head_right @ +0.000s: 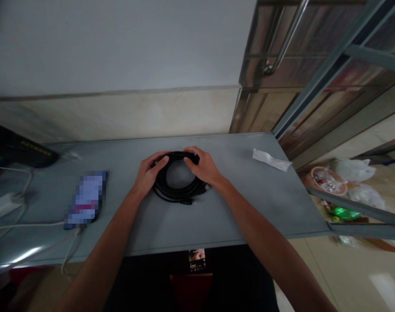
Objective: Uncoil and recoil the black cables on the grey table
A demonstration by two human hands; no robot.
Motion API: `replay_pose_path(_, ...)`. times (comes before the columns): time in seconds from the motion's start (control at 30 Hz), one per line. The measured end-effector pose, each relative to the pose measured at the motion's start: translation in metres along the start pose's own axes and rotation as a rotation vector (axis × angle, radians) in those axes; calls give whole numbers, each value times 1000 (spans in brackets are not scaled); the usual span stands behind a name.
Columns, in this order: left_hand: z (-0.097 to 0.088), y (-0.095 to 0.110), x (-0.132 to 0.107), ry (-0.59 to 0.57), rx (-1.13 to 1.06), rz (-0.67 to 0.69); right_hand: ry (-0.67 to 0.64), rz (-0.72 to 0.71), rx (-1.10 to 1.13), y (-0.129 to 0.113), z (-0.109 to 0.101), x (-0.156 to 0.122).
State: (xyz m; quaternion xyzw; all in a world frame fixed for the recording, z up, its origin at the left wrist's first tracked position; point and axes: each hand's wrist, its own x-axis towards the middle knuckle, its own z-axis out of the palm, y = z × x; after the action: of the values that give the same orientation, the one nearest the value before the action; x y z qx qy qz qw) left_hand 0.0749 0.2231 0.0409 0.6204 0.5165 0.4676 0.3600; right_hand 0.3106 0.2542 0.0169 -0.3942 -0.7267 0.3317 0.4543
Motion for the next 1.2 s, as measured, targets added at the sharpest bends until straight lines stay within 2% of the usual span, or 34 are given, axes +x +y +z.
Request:
replay_pose_path(0.2,-1,1,-1,0,-21,-19,16,12,2,-2,0,0)
replay_pose_path(0.43,-6,-4,4,-84,93,-17,-38,47,-46,2,-1,0)
replay_pose_path(0.6,-6,-4,3,-39,238,54,-86,31,-137,0,-5,1)
replay_pose_path(0.8,-1,7,-3,76,294,65,-14,-7,-108,-12,-7,1)
replay_pose_path(1.0,2,3,-3,125,216,53,11,18,-51,-11,-3,1)
replay_pose_path(1.2,8,0,-7,231,139,83,77,4,-12,-9,-4,2)
